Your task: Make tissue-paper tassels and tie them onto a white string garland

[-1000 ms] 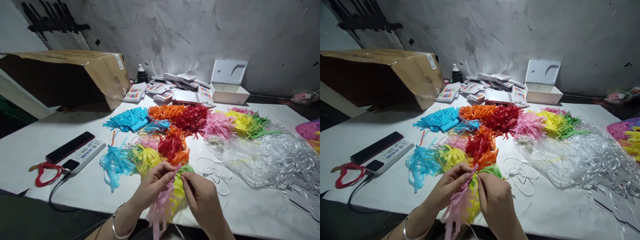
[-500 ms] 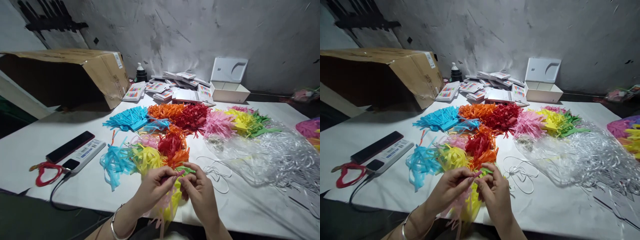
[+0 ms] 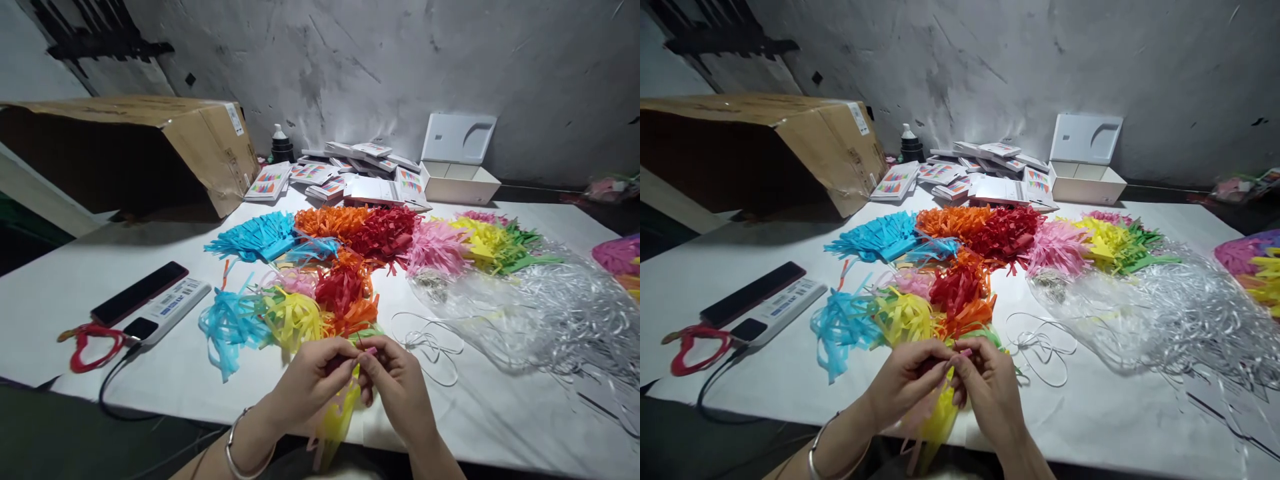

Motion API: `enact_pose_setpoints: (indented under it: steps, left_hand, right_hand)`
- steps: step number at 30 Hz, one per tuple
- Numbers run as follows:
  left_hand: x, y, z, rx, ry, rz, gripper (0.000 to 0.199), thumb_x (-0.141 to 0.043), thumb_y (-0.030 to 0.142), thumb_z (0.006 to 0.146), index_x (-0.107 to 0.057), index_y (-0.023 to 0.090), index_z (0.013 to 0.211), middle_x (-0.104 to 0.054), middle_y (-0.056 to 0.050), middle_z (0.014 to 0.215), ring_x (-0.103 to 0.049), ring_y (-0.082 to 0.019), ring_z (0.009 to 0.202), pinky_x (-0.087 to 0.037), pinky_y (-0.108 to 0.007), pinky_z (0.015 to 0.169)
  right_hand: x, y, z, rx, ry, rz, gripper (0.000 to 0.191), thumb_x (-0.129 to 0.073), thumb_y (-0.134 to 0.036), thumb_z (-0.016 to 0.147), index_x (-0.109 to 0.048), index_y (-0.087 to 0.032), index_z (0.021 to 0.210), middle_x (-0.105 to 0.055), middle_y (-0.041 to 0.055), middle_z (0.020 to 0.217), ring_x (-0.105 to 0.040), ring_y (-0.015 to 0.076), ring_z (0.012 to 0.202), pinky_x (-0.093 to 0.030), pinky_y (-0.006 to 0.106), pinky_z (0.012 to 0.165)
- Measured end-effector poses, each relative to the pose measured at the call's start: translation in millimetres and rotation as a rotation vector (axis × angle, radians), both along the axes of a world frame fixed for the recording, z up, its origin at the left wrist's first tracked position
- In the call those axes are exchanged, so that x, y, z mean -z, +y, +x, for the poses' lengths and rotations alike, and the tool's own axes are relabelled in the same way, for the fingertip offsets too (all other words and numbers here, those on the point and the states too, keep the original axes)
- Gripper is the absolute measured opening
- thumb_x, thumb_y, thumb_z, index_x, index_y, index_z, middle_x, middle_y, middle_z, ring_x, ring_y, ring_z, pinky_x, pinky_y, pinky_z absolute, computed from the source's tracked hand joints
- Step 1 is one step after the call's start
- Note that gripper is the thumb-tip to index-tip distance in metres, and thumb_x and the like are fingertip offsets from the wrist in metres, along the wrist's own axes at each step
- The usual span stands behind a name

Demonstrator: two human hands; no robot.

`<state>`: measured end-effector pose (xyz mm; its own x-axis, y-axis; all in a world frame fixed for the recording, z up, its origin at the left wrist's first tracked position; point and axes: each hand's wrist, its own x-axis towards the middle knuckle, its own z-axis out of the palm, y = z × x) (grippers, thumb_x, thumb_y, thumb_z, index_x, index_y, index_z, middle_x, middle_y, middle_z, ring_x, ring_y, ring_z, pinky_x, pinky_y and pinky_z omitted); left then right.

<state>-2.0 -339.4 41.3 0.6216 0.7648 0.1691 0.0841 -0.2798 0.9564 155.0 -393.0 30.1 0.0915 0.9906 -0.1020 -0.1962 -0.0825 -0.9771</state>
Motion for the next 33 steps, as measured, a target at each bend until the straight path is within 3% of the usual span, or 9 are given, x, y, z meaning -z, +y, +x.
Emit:
enact_pose_setpoints:
  steps: [6,8,11,14,16,21,25,28,33]
  left_hand:
    - [13.9,-3,3,-0.063,0.161,0.325,0.015,-0.056,0.017,0.093,-0.071,0.018,0.091,-0.069,-0.005,0.071,-0.060,-0.015,0.060,-0.046,-0.024,0.058]
    - [18.0,-3,5,0.040,0.204,0.327,0.017,-0.056,0.019,0.095,-0.072,0.019,0.097,-0.072,-0.007,0.081,-0.065,-0.017,0.071,-0.050,-0.025,0.066]
    - [22.2,10,6,0.107,0.246,0.393,0.018,-0.057,0.022,0.096,-0.074,0.022,0.100,-0.072,-0.010,0.106,-0.067,-0.022,0.099,-0.053,-0.032,0.086]
    - [28.9,44,2,-0.222,0.275,0.443,0.028,-0.049,0.014,0.096,-0.070,0.022,0.114,-0.065,-0.011,0.122,-0.062,-0.024,0.113,-0.052,-0.039,0.097]
    - [35.1,72,0,-0.429,0.392,0.449,0.041,-0.050,0.008,0.092,-0.061,0.022,0.129,-0.059,-0.013,0.131,-0.060,-0.025,0.118,-0.052,-0.041,0.099]
    - [38.2,111,-3,-0.471,0.511,0.485,0.028,-0.054,0.000,0.081,-0.070,0.014,0.099,-0.069,-0.012,0.095,-0.068,-0.026,0.090,-0.057,-0.042,0.084]
    - [15.0,89,-10,-0.433,0.340,0.687,0.030,-0.045,0.001,0.088,-0.067,0.017,0.101,-0.067,-0.013,0.111,-0.063,-0.024,0.109,-0.052,-0.039,0.097]
    - [-1.8,60,-13,-0.228,0.114,0.990,0.028,-0.046,0.004,0.091,-0.066,0.018,0.105,-0.069,-0.012,0.109,-0.062,-0.022,0.110,-0.052,-0.038,0.098]
    - [-6.6,27,-8,-0.011,0.037,1.089,0.020,-0.049,0.007,0.093,-0.066,0.014,0.098,-0.072,-0.013,0.097,-0.062,-0.024,0.106,-0.055,-0.039,0.096]
  right_hand:
    - [6.3,1,6,0.233,-0.391,0.309,0.023,-0.062,-0.037,0.094,-0.066,-0.021,0.078,-0.063,0.0045,0.085,-0.062,0.0176,0.082,-0.051,0.028,0.071]
    - [8.3,5,13,0.405,-0.259,0.349,0.022,-0.060,-0.037,0.095,-0.063,-0.021,0.081,-0.063,0.0044,0.089,-0.063,0.0178,0.088,-0.051,0.030,0.079]
    - [10.4,13,27,0.550,0.110,0.328,0.022,-0.058,-0.040,0.097,-0.055,-0.022,0.085,-0.051,-0.0066,0.061,-0.052,0.0103,0.054,-0.048,0.026,0.063]
    - [13.5,16,33,0.583,0.293,0.263,0.026,-0.064,-0.043,0.094,-0.050,-0.023,0.085,-0.034,-0.0129,0.051,-0.029,0.0056,0.040,-0.030,0.017,0.044]
    - [17.4,13,31,0.561,0.285,0.201,0.029,-0.068,-0.045,0.091,-0.051,-0.022,0.085,-0.036,-0.0115,0.053,-0.030,0.0053,0.043,-0.025,0.016,0.042]
    - [29.0,5,20,0.425,0.162,0.095,0.033,-0.068,-0.051,0.089,-0.055,-0.020,0.087,-0.041,-0.0091,0.055,-0.034,0.0065,0.049,-0.027,0.016,0.044]
    - [32.1,6,20,0.374,0.061,0.082,0.034,-0.066,-0.052,0.089,-0.056,-0.020,0.086,-0.041,-0.0084,0.055,-0.035,0.0072,0.048,-0.028,0.017,0.044]
    - [26.9,6,23,0.394,-0.002,0.162,0.029,-0.063,-0.047,0.092,-0.058,-0.020,0.085,-0.045,-0.0065,0.058,-0.038,0.0075,0.047,-0.030,0.017,0.042]
    - [1.6,3,26,0.320,-0.331,0.510,0.017,-0.059,-0.029,0.096,-0.067,-0.022,0.083,-0.065,0.0072,0.104,-0.062,0.0136,0.074,-0.049,0.023,0.060]
